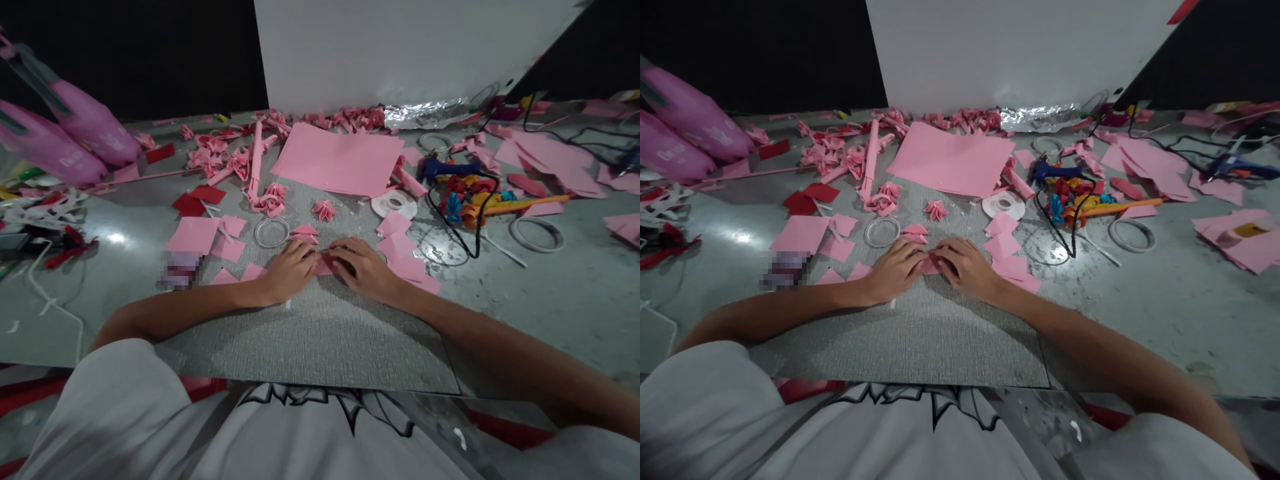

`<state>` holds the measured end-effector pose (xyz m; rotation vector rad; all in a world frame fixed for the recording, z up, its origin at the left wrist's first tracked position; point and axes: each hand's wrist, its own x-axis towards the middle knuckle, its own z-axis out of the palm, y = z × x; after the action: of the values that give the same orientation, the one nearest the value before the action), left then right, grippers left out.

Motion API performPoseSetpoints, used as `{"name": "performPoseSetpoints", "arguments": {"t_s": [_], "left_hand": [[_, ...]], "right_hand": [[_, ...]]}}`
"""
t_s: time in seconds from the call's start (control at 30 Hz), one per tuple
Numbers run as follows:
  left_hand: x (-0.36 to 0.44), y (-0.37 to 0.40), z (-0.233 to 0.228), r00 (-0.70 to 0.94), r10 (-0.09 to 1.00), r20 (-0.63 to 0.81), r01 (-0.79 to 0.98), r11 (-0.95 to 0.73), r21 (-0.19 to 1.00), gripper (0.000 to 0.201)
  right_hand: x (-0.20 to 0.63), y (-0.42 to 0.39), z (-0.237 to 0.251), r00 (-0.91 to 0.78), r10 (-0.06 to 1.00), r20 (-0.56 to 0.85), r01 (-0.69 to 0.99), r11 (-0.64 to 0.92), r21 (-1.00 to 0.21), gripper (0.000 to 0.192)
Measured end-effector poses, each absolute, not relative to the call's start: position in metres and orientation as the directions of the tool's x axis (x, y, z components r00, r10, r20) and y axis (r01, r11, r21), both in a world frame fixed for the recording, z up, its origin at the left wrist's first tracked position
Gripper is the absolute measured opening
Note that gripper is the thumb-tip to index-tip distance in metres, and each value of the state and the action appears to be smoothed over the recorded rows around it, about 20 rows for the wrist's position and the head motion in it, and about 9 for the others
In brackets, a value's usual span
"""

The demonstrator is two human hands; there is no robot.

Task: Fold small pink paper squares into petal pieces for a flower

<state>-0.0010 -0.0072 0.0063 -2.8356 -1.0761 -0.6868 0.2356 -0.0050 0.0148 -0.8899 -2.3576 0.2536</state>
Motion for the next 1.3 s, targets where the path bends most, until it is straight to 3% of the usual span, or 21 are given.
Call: {"name": "performPoseSetpoints", "arguments": {"t_s": [0.43, 0.57, 0.7, 0.93, 1.07, 1.3], "left_hand": [[-0.001, -0.007, 0.019, 0.684, 0.635, 0.359, 0.572, -0.773, 0.276, 0.027], [0.0, -0.005, 0.013, 0.648, 0.69, 0.322, 0.621, -0.724, 0.3, 0.029], [-0.001, -0.003, 0.009, 0.619, 0.718, 0.318, 0.659, -0.695, 0.286, 0.046], [0.0, -0.004, 0.011, 0.639, 0.686, 0.347, 0.641, -0.725, 0.253, 0.032], [-0.001, -0.004, 0.012, 0.64, 0.69, 0.337, 0.635, -0.723, 0.274, 0.025], [-0.003, -0.003, 0.008, 0.603, 0.709, 0.366, 0.652, -0.702, 0.284, 0.033]], "right_hand": [[0.235, -0.009, 0.012, -0.548, 0.71, 0.443, 0.618, 0.7, -0.357, 0.013], [0.236, -0.008, 0.009, -0.513, 0.723, 0.463, 0.633, 0.683, -0.365, 0.014], [0.238, -0.006, 0.007, -0.499, 0.723, 0.477, 0.647, 0.677, -0.35, 0.015], [0.235, -0.004, 0.007, -0.583, 0.644, 0.496, 0.536, 0.763, -0.361, 0.024], [0.234, -0.005, 0.008, -0.575, 0.667, 0.474, 0.547, 0.744, -0.384, 0.02], [0.234, -0.006, 0.011, -0.579, 0.664, 0.473, 0.538, 0.747, -0.391, 0.015]]}}
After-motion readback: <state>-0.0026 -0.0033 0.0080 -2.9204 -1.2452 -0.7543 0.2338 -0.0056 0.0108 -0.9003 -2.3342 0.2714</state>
